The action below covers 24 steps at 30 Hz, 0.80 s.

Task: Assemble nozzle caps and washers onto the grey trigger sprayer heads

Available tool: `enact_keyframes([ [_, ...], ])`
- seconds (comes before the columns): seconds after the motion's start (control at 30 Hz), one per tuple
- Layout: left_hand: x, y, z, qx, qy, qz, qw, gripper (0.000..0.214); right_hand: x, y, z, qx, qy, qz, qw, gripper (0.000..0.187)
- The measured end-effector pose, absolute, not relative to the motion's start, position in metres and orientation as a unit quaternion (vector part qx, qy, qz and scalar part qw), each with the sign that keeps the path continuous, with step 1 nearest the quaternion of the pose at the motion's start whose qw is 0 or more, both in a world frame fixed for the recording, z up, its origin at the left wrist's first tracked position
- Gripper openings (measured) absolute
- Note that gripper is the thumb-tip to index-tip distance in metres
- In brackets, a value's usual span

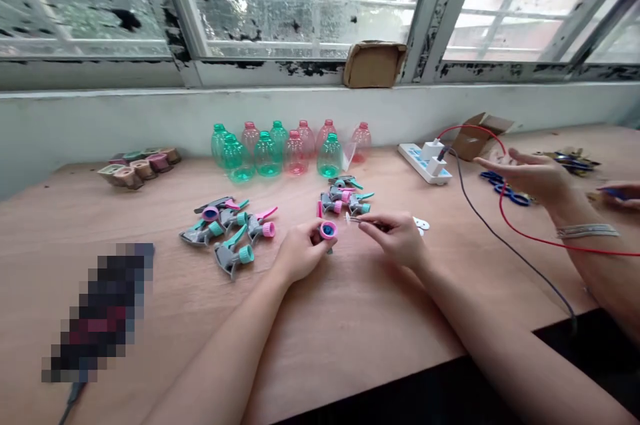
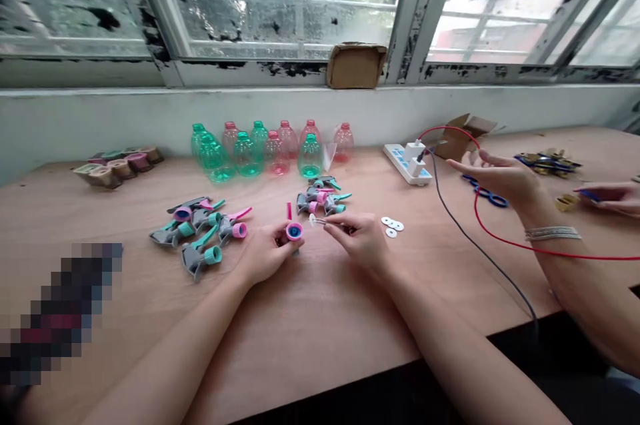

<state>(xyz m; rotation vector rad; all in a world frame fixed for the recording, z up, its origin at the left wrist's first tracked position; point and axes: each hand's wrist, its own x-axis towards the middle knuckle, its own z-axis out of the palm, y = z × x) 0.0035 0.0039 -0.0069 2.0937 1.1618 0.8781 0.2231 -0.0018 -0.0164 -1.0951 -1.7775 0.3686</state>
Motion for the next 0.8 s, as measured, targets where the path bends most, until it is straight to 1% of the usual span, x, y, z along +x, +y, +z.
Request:
enact_keyframes([
  [0.13,0.004,0.007,-0.007,0.783,0.453,0.322,0.278,0.016,0.28,0.001,0.002,-0.533,-0.733,0.115,0.407,0.025],
  [0.23,0.004,0.007,-0.007,0.79,0.446,0.315,0.279,0.016,0.329,0.001,0.014,-0.605,-0.74,0.077,0.284,0.029],
  [0.37,0.003,0.006,-0.006,0.79,0.444,0.323,0.273,0.017,0.365,0.002,0.019,-0.658,-0.746,-0.015,0.102,0.022],
  [0.43,0.002,0.006,-0.006,0.79,0.443,0.325,0.271,0.019,0.367,0.005,0.019,-0.67,-0.74,-0.043,0.038,0.02],
  [0.5,0.001,0.007,-0.006,0.792,0.443,0.323,0.269,0.02,0.365,0.007,0.019,-0.668,-0.742,-0.053,-0.003,0.019],
  [0.57,0.0,0.007,-0.007,0.794,0.442,0.322,0.267,0.021,0.362,0.009,0.021,-0.667,-0.743,-0.055,-0.02,0.019],
  [0.63,0.0,0.007,-0.008,0.794,0.439,0.325,0.268,0.021,0.359,0.011,0.024,-0.68,-0.731,-0.058,-0.01,0.019],
  [0.73,0.0,0.008,-0.009,0.793,0.436,0.329,0.269,0.02,0.348,0.016,0.027,-0.701,-0.709,-0.053,0.054,0.022],
  [0.8,0.0,0.007,-0.009,0.793,0.437,0.33,0.268,0.019,0.33,0.022,0.025,-0.685,-0.72,-0.027,0.106,0.025],
])
